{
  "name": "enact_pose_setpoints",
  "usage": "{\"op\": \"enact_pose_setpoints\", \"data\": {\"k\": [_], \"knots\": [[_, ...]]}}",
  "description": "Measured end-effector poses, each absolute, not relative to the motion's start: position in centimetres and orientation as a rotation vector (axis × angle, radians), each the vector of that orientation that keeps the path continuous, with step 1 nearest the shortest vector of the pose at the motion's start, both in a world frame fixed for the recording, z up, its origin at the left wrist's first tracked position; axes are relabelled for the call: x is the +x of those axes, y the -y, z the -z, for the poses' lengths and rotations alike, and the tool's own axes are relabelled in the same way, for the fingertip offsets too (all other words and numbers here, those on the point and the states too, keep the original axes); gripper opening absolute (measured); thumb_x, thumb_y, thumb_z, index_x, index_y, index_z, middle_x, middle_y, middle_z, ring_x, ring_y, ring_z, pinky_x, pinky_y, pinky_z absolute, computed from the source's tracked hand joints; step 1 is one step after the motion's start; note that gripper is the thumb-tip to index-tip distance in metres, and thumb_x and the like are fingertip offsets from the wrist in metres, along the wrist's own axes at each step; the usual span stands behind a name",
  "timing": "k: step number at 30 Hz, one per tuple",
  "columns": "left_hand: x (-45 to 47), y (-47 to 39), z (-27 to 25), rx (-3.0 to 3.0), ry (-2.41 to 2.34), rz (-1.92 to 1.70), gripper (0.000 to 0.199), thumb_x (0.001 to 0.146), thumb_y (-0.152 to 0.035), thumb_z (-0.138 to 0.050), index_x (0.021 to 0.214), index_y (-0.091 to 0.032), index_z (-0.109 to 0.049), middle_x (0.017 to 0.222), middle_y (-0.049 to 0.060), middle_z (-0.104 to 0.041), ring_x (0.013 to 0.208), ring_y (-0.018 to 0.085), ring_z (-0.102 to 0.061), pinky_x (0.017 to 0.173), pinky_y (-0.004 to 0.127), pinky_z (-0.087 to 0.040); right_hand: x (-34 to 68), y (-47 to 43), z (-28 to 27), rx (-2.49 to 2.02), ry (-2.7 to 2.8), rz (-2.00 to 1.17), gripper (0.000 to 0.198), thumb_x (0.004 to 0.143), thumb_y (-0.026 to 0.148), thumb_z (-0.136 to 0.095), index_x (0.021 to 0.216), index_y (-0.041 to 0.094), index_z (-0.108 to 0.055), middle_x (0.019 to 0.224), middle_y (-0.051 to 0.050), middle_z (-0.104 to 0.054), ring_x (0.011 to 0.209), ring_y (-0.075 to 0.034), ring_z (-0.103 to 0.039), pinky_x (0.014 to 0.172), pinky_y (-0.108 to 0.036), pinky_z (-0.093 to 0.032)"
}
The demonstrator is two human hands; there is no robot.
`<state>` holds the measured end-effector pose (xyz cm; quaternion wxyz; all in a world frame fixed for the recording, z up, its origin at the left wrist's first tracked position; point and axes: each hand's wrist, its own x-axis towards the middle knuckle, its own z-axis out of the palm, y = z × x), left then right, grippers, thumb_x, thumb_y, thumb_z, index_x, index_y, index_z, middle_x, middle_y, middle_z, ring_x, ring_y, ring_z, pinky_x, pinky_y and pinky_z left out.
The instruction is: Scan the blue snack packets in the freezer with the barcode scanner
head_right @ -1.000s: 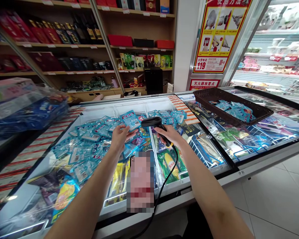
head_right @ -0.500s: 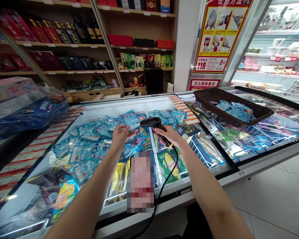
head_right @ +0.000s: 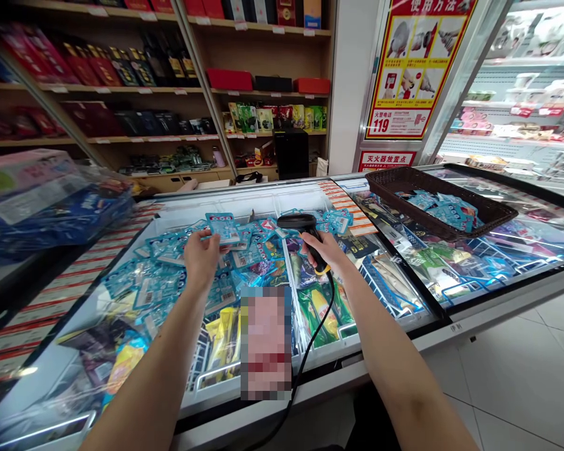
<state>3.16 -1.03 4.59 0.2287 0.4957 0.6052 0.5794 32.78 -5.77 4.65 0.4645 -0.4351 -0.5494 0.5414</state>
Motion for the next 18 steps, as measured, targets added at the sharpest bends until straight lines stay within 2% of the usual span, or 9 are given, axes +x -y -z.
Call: {"op": "enact_pose_setpoints", "data": {"k": [3, 6, 8, 11, 13, 16, 18], "knots": [[2.2, 1.1, -4.5, 1.495, -1.864, -1.553, 0.032, 0.087, -0.031, -0.052, 0.113, -0.014, -0.057, 0.078, 0.007, -0.066, 0.074, 0.024, -0.068, 0.085, 0.048, -0.055, 32.9, 5.8, -4.6, -1.065, 1.319, -1.298, 0.051, 0.074, 0.069, -0.065, 0.071, 0.018, -0.059, 0.050, -0.001, -0.057, 0.039, -0.011, -0.049, 0.036, -0.024, -0.038], [1.6, 1.3, -4.6, 1.659, -1.998, -1.480, 0.038, 0.088, -0.029, -0.050, 0.119, -0.011, -0.059, 0.083, 0.011, -0.067, 0.094, 0.030, -0.066, 0.099, 0.052, -0.045, 32.9, 5.9, -4.6, -1.067, 1.283, -1.284, 0.051, 0.074, 0.068, -0.067, 0.072, 0.018, -0.059, 0.052, -0.001, -0.057, 0.039, -0.011, -0.049, 0.036, -0.023, -0.038], [1.6, 1.6, -4.8, 1.772, -2.083, -1.414, 0.045, 0.087, -0.028, -0.051, 0.127, -0.008, -0.056, 0.100, 0.018, -0.066, 0.110, 0.035, -0.060, 0.103, 0.054, -0.041, 32.9, 5.8, -4.6, -1.058, 1.239, -1.292, 0.050, 0.073, 0.067, -0.069, 0.073, 0.018, -0.058, 0.055, -0.001, -0.058, 0.040, -0.010, -0.049, 0.035, -0.023, -0.038], [2.2, 2.3, -5.0, 1.940, -2.230, -1.344, 0.052, 0.087, -0.031, -0.054, 0.133, -0.008, -0.053, 0.133, 0.026, -0.051, 0.128, 0.041, -0.045, 0.106, 0.058, -0.035, 32.9, 5.7, -4.6, -1.018, 1.167, -1.295, 0.049, 0.071, 0.064, -0.073, 0.078, 0.019, -0.057, 0.061, 0.000, -0.060, 0.041, -0.010, -0.050, 0.034, -0.023, -0.039], [3.0, 2.6, -4.9, 2.097, -2.196, -1.297, 0.051, 0.089, -0.035, -0.053, 0.135, -0.013, -0.054, 0.143, 0.023, -0.045, 0.133, 0.041, -0.040, 0.107, 0.059, -0.032, 33.0, 5.5, -4.6, -1.011, 1.137, -1.287, 0.049, 0.070, 0.064, -0.073, 0.079, 0.019, -0.056, 0.061, 0.001, -0.059, 0.041, -0.010, -0.050, 0.034, -0.023, -0.038], [4.4, 2.7, -4.2, 2.454, -1.844, -1.119, 0.047, 0.092, -0.039, -0.049, 0.135, -0.022, -0.054, 0.145, 0.015, -0.050, 0.138, 0.034, -0.040, 0.113, 0.056, -0.027, 33.1, 5.4, -4.6, -1.025, 1.107, -1.267, 0.049, 0.070, 0.064, -0.074, 0.078, 0.019, -0.055, 0.061, 0.000, -0.060, 0.041, -0.010, -0.049, 0.034, -0.023, -0.038], [5.1, 2.6, -3.4, 2.606, -1.661, -0.977, 0.041, 0.092, -0.042, -0.051, 0.130, -0.029, -0.059, 0.143, 0.010, -0.054, 0.140, 0.032, -0.038, 0.117, 0.058, -0.016, 33.2, 5.4, -4.5, -1.034, 1.095, -1.261, 0.049, 0.070, 0.064, -0.073, 0.077, 0.019, -0.055, 0.061, 0.000, -0.060, 0.040, -0.009, -0.049, 0.033, -0.023, -0.037]]}}
